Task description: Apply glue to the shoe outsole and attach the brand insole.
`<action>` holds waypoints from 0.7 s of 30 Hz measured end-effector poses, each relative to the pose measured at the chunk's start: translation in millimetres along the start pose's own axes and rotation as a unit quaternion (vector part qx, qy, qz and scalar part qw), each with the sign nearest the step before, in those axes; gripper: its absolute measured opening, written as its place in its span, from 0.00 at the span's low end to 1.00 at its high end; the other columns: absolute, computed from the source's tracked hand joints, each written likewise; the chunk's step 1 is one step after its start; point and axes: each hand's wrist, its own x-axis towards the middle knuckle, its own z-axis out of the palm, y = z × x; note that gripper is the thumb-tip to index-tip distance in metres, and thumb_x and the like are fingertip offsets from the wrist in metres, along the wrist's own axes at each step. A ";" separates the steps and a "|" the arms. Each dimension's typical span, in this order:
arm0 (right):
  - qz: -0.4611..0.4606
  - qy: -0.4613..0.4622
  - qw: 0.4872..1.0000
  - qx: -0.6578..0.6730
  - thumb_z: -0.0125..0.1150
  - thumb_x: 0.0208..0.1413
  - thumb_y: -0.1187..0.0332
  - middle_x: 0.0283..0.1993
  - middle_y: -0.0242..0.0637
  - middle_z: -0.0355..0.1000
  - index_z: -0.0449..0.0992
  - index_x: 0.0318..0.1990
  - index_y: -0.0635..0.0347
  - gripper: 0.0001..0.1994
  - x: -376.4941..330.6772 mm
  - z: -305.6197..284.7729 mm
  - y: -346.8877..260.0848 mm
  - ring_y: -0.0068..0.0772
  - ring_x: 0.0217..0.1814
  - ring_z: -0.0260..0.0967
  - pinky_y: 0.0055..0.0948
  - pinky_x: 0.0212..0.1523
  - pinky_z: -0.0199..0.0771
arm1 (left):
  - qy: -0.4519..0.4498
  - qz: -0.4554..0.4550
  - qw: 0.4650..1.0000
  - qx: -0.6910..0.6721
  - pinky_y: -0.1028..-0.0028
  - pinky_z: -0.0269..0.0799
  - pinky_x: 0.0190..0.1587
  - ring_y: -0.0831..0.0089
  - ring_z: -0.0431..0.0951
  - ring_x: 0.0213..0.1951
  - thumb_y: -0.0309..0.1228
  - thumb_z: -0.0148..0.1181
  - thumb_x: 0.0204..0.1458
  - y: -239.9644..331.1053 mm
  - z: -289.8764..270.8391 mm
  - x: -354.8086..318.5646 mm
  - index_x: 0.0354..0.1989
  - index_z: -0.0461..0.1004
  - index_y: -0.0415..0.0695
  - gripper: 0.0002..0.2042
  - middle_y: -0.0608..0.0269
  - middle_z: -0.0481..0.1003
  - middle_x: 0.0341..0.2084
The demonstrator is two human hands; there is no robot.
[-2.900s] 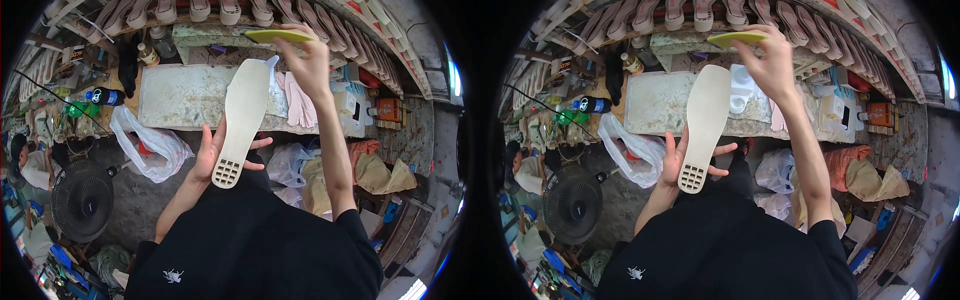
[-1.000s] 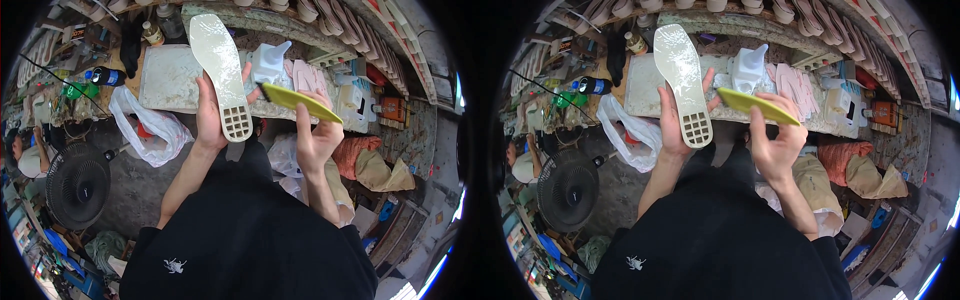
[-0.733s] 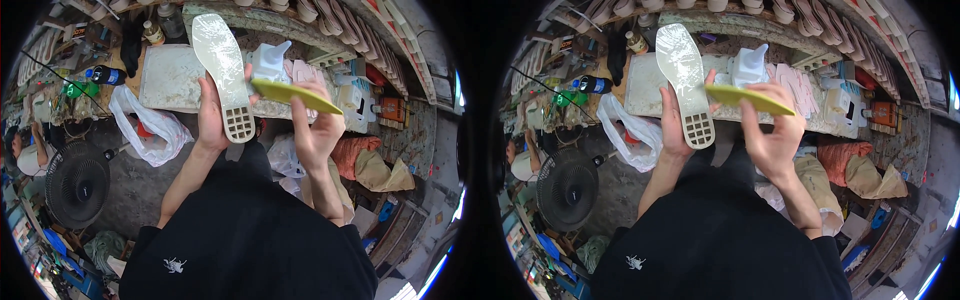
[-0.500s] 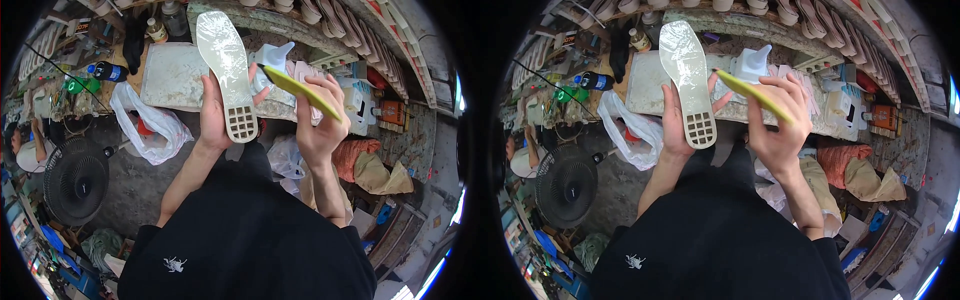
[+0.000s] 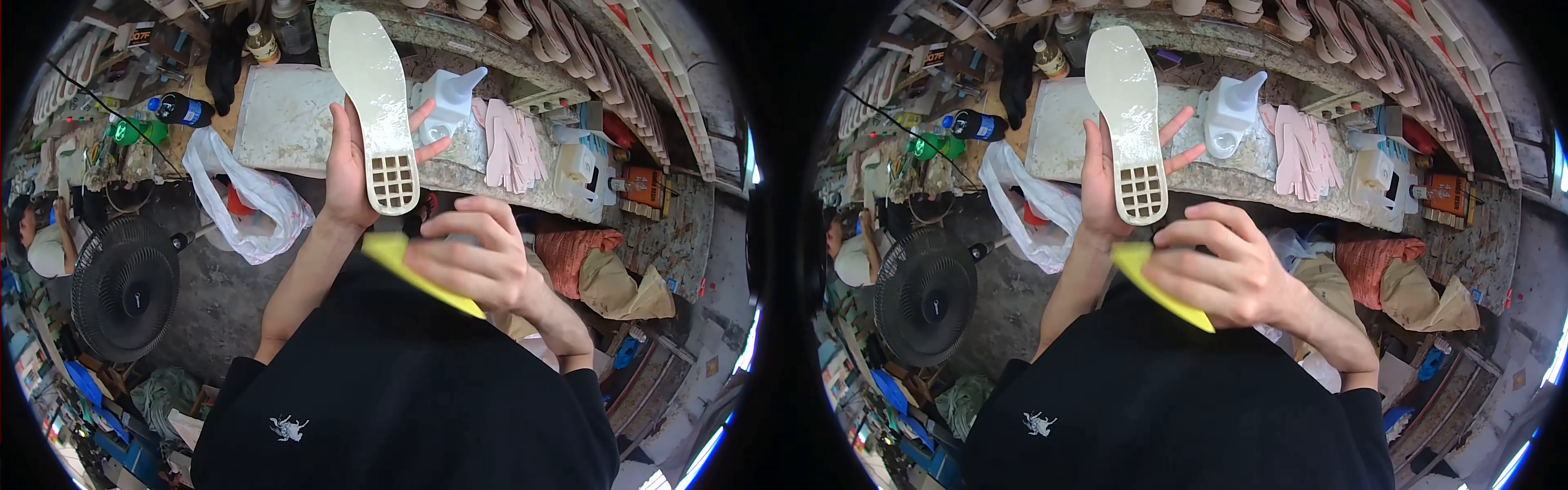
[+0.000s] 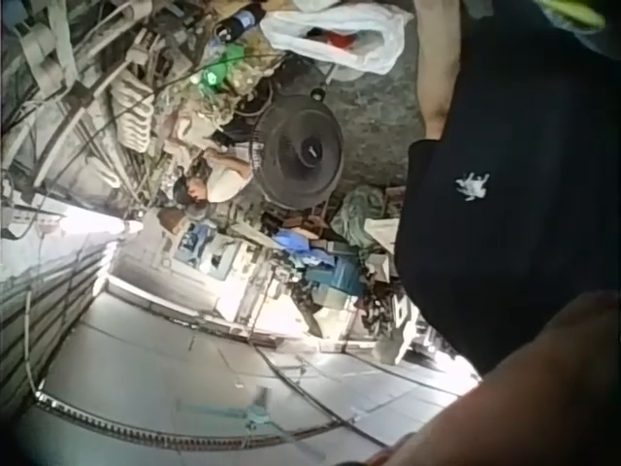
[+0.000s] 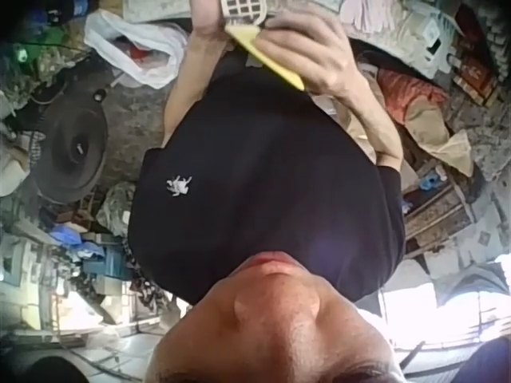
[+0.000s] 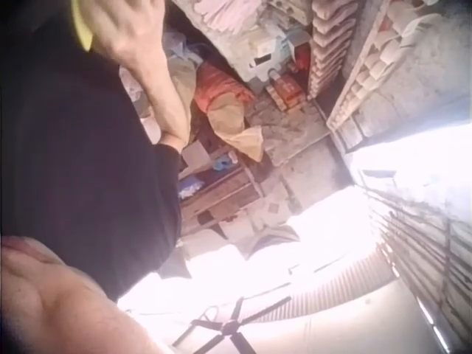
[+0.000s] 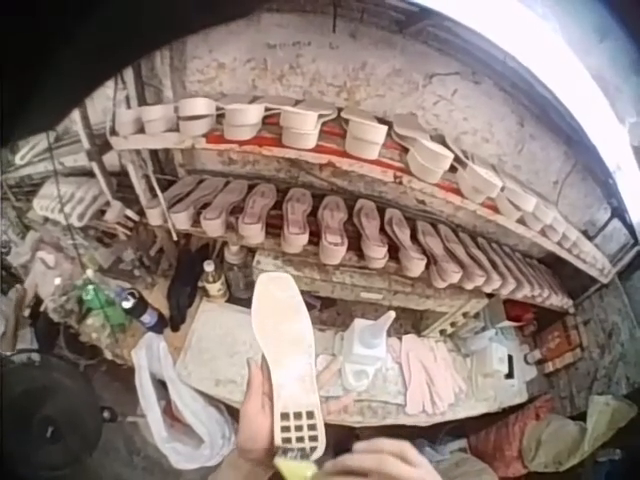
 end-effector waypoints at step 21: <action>0.098 0.012 0.985 -0.142 0.70 0.50 0.69 0.44 0.31 0.82 0.86 0.47 0.58 0.15 -13.8 -22.8 5.5 0.38 0.55 0.77 0.46 0.62 0.73 | 0.009 -0.034 0.997 0.069 0.40 0.66 0.72 0.50 0.51 0.79 0.62 0.28 0.72 -19.7 -1.3 3.6 0.80 0.50 0.51 0.36 0.54 0.56 0.77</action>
